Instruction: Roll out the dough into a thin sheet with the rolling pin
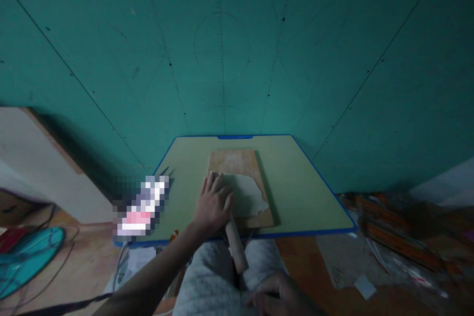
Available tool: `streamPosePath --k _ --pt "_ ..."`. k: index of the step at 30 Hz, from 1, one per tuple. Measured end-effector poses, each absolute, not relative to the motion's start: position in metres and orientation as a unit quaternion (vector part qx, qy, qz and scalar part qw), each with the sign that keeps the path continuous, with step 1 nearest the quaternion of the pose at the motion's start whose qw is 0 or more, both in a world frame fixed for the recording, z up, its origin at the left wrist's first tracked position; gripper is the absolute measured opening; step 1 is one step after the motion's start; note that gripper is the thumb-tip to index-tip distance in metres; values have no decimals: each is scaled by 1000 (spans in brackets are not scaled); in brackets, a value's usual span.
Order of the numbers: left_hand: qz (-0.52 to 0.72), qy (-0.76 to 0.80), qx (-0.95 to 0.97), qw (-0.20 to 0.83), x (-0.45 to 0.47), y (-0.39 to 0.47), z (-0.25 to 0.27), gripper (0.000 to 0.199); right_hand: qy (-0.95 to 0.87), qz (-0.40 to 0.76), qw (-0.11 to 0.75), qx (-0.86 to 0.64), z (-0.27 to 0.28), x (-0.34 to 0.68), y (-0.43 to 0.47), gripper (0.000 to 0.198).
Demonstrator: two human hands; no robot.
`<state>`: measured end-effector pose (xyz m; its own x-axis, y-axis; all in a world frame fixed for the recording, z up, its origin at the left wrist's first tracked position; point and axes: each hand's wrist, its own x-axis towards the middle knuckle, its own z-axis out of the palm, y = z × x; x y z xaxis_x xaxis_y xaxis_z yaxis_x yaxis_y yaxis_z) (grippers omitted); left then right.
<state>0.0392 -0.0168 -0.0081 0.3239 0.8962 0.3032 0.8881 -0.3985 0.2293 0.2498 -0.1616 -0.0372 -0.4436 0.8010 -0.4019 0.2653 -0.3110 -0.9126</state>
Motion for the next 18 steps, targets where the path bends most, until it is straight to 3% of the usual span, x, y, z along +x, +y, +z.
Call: streamPosePath --k 4,9,14,18 --pt "187 555 809 -44 29 -26 -12 44 -591 567 234 -523 -28 260 -149 56" --pt "188 541 819 -34 55 -27 -4 39 -670 300 251 -631 -6 256 -132 43" --pt "186 505 843 -3 81 -24 2 39 -751 194 176 -606 -2 242 -125 44" --pt "146 426 893 7 77 -6 6 43 -792 121 168 -574 -2 247 -124 50"
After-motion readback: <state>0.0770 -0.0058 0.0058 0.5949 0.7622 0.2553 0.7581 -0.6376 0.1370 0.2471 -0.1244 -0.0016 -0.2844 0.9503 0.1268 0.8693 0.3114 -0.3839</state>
